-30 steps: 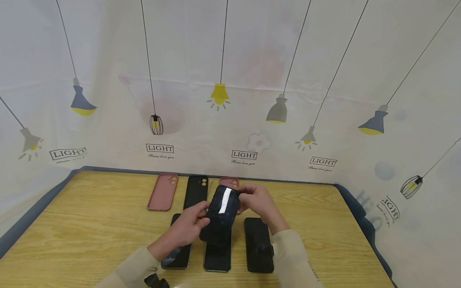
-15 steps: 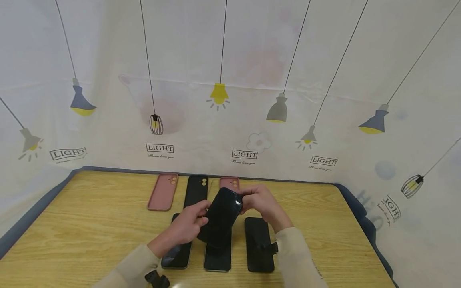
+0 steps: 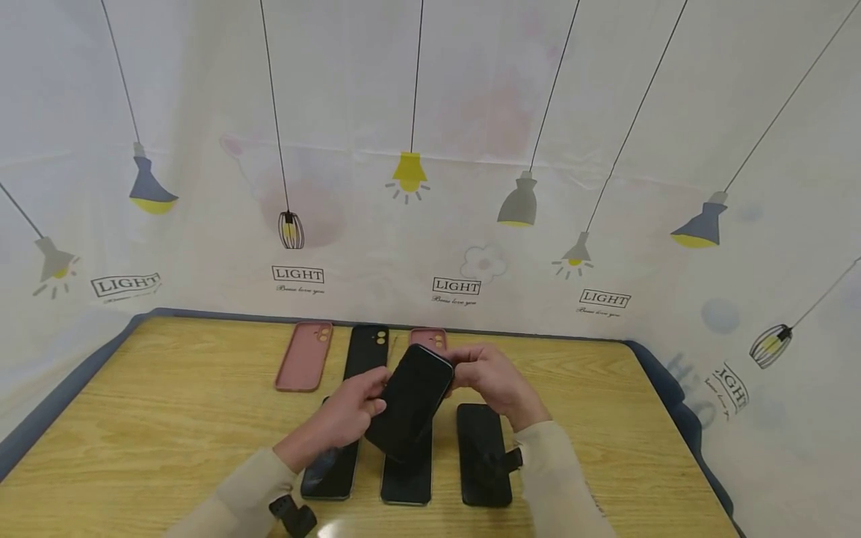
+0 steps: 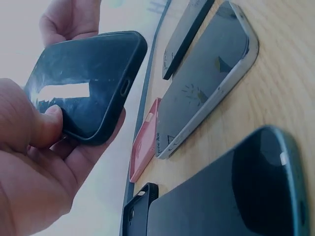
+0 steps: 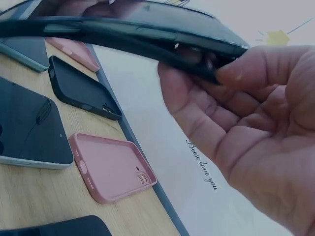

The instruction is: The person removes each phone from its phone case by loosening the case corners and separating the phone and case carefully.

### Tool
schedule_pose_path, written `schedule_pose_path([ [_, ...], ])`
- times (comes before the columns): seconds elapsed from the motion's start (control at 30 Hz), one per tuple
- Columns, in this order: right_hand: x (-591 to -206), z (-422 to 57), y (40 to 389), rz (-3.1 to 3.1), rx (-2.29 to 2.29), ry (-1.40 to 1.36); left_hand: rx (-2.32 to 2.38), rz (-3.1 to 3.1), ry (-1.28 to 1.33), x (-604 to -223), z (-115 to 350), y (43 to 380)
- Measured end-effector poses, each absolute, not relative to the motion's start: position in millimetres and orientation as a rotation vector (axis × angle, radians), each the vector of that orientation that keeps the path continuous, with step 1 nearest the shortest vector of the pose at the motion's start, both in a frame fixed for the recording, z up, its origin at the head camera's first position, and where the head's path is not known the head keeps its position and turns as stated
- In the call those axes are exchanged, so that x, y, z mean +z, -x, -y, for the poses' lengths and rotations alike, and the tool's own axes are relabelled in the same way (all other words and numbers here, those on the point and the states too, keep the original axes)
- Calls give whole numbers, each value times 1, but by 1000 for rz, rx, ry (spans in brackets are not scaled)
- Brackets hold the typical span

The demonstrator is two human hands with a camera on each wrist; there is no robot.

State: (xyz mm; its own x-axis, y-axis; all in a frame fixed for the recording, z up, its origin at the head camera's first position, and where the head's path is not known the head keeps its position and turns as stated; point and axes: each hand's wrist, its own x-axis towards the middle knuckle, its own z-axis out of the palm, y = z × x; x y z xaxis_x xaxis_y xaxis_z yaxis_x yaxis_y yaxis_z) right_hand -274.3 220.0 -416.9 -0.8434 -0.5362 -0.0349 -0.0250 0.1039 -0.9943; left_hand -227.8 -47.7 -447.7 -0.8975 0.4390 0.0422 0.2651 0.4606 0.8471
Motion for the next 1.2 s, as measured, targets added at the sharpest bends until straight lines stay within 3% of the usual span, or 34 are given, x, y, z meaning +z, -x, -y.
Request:
schedule_pose_path([
  [0.57, -421, -219, 272, -1951, -1830, 634, 1632, -2434, -548, -449, 49, 231],
  [0.97, -439, -181, 233, -2399, -1738, 613, 1771, -2506, -305, -446, 47, 231],
  [1.2, -453, -155, 213, -2592, -1720, 378, 1899, -2493, -254, -444, 45, 231],
])
